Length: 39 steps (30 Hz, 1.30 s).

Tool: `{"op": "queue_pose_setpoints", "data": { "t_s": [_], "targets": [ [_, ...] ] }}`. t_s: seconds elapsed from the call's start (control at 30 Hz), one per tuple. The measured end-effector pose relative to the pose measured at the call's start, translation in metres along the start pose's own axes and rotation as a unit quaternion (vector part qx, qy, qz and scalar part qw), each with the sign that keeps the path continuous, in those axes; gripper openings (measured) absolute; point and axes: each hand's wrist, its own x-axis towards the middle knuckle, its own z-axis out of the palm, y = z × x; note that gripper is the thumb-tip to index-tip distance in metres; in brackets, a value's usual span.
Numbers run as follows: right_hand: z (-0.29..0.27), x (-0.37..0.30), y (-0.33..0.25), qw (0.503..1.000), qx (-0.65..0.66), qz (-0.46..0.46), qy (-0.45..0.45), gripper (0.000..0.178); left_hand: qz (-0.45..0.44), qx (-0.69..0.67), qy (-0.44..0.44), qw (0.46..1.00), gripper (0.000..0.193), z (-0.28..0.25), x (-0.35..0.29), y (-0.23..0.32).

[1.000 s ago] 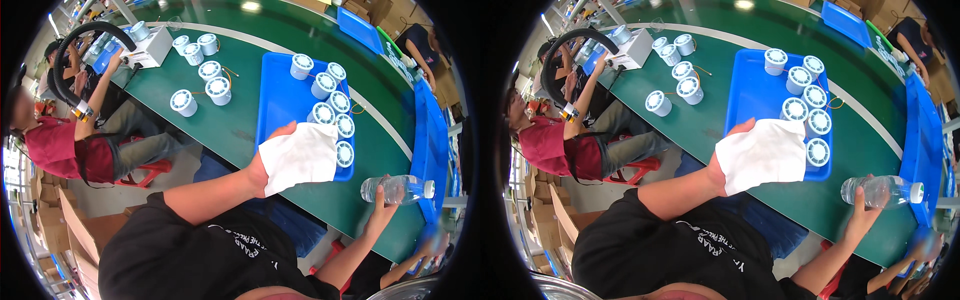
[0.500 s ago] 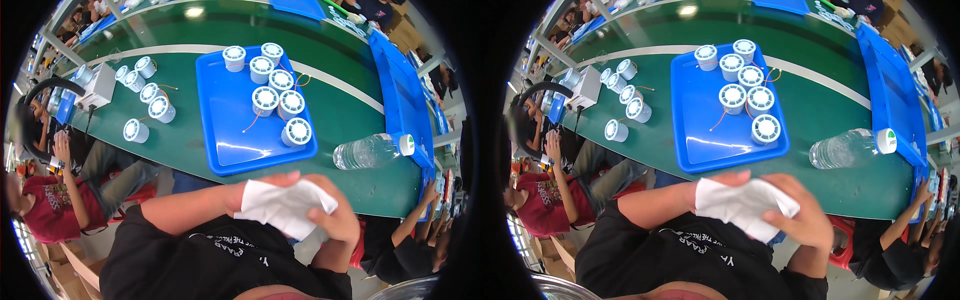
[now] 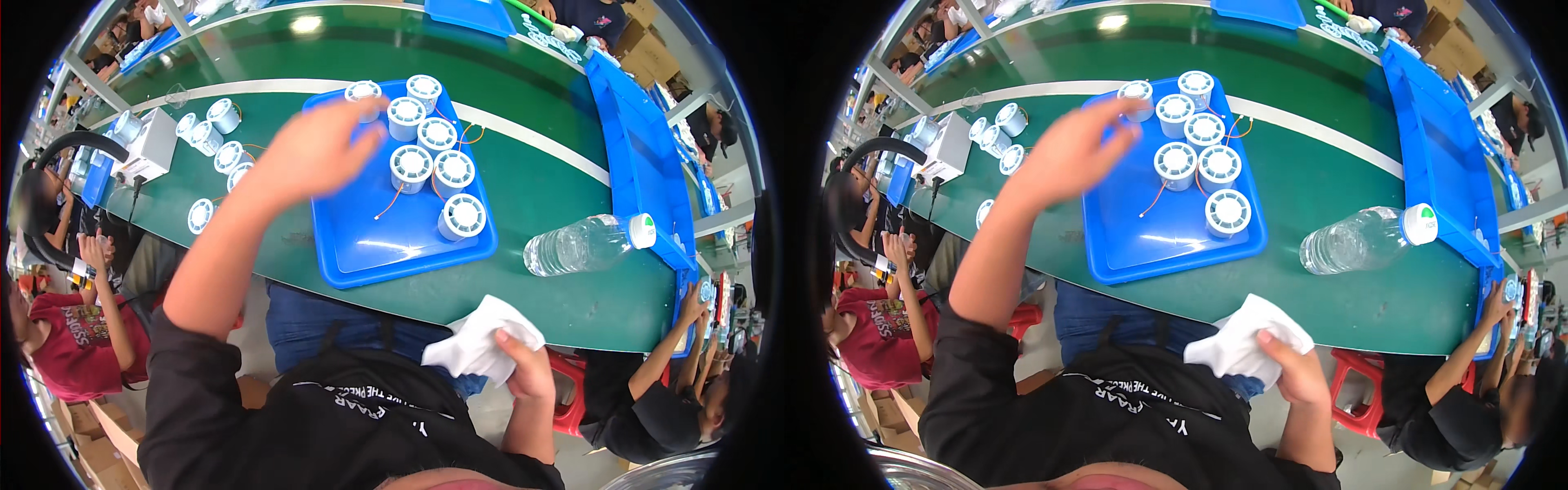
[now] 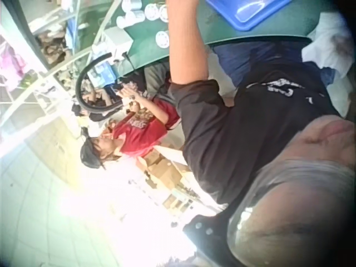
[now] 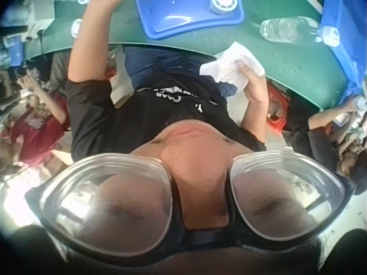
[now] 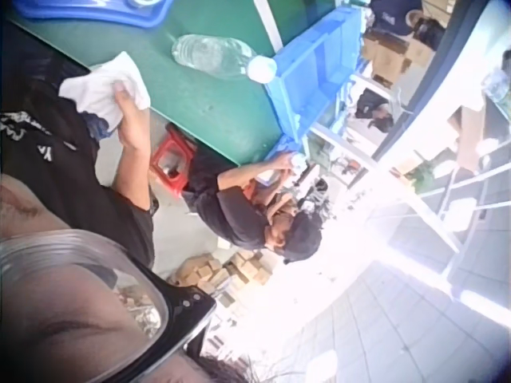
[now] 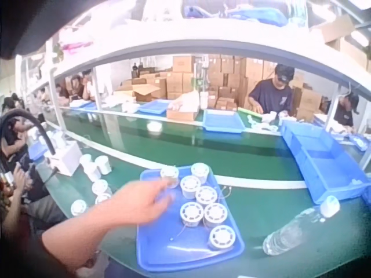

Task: Cleaning cylindrical electronic components using a cloth and liquid.

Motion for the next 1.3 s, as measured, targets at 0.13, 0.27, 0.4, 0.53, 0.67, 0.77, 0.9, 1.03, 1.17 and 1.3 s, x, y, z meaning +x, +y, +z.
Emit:
{"op": "queue_pose_setpoints", "data": {
  "t_s": [0.13,0.27,0.4,0.53,0.67,0.77,0.9,1.03,1.17,1.3],
  "targets": [
    [0.008,0.004,0.019,0.997,0.009,0.042,-0.065,0.045,-0.001,0.072,0.045,0.996,0.055,0.009,0.051,-0.062],
    [0.02,0.003,0.03,0.993,0.074,0.069,-0.056,0.05,-0.039,0.105,-0.153,0.982,0.073,0.021,0.067,-0.084],
    [0.021,0.006,0.031,0.99,0.112,0.065,-0.057,0.05,-0.078,0.076,-0.164,0.98,0.063,0.005,0.051,-0.071],
    [0.026,0.015,0.035,0.992,0.112,0.06,-0.018,0.048,-0.075,0.014,-0.047,0.996,0.058,-0.022,0.009,-0.045],
    [0.031,0.027,0.034,0.991,0.131,0.031,-0.021,0.054,-0.061,-0.161,0.078,0.982,0.056,-0.031,-0.039,0.001],
    [0.036,0.045,0.025,0.985,0.172,-0.001,-0.016,0.054,-0.041,-0.338,0.109,0.934,0.055,-0.012,-0.077,0.024],
    [0.068,0.067,-0.005,0.966,0.229,-0.095,-0.078,0.051,-0.126,-0.674,0.066,0.725,0.053,0.016,-0.105,0.054],
    [0.086,0.077,-0.006,0.963,0.234,-0.108,-0.083,0.053,-0.246,-0.778,0.022,0.577,0.054,0.028,-0.106,0.061],
    [0.095,0.08,0.001,0.957,0.26,-0.092,-0.092,0.055,-0.198,-0.757,0.016,0.622,0.068,0.037,-0.112,0.058],
    [0.098,0.083,-0.011,0.953,0.27,-0.123,-0.064,0.055,-0.212,-0.753,-0.027,0.622,0.073,0.03,-0.109,0.058]
  ]
}}
